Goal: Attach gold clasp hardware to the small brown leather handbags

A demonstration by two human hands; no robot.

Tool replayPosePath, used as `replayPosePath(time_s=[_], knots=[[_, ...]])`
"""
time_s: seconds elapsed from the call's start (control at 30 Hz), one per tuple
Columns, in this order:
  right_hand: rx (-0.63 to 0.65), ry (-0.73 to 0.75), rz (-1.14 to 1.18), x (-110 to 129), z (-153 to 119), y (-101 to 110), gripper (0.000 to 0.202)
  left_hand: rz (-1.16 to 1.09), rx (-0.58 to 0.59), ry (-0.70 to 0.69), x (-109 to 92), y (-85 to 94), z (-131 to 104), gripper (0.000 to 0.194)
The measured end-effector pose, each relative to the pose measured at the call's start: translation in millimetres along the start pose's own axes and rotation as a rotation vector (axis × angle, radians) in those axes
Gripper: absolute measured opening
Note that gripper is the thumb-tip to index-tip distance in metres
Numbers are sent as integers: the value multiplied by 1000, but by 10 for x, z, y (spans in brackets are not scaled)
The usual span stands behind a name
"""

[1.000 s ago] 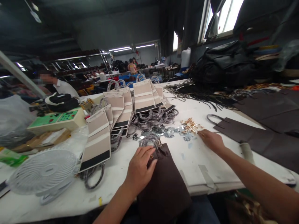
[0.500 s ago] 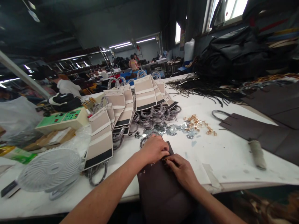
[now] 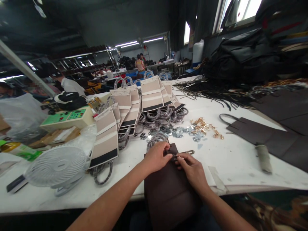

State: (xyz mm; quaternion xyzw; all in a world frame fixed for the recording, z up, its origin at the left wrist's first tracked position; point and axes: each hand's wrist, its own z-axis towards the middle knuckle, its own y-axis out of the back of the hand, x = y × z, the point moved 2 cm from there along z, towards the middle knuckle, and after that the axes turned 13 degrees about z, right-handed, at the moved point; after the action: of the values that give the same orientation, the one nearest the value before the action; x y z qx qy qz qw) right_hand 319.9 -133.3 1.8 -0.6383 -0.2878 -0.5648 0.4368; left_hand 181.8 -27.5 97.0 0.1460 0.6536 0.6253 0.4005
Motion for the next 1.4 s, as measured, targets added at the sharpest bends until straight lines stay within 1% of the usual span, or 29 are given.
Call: replayPosePath(time_s=[0.03,0.1,0.17,0.27,0.4,0.6,0.73,0.87,1.2,1.3,1.4], knots=[[-25,-44,7,2,19,25,39,96,-30,-1,36,-37,-63,27],[-46,-64,-13,9,54,56,42,214,-47,20,87,-104,-157,35],[-43,-45,-46,18,83,65,42,282,-10,54,107,-150,-199,39],[-30,21,-134,53,107,71,35,339,42,73,88,-172,-183,44],[-23,110,-250,94,101,108,26,316,83,102,58,-174,-118,42],[-43,99,-292,33,77,149,28,276,122,121,50,-204,-58,36],[-41,106,-316,24,90,123,28,249,135,128,32,-211,-20,32],[-24,144,-363,42,93,84,24,217,143,134,11,-220,9,28],[14,224,-497,-87,103,44,24,124,89,155,15,-279,24,22],[44,239,-537,-87,116,53,23,94,83,175,24,-268,24,22],[68,259,-589,-49,133,59,28,69,65,182,16,-249,25,20]])
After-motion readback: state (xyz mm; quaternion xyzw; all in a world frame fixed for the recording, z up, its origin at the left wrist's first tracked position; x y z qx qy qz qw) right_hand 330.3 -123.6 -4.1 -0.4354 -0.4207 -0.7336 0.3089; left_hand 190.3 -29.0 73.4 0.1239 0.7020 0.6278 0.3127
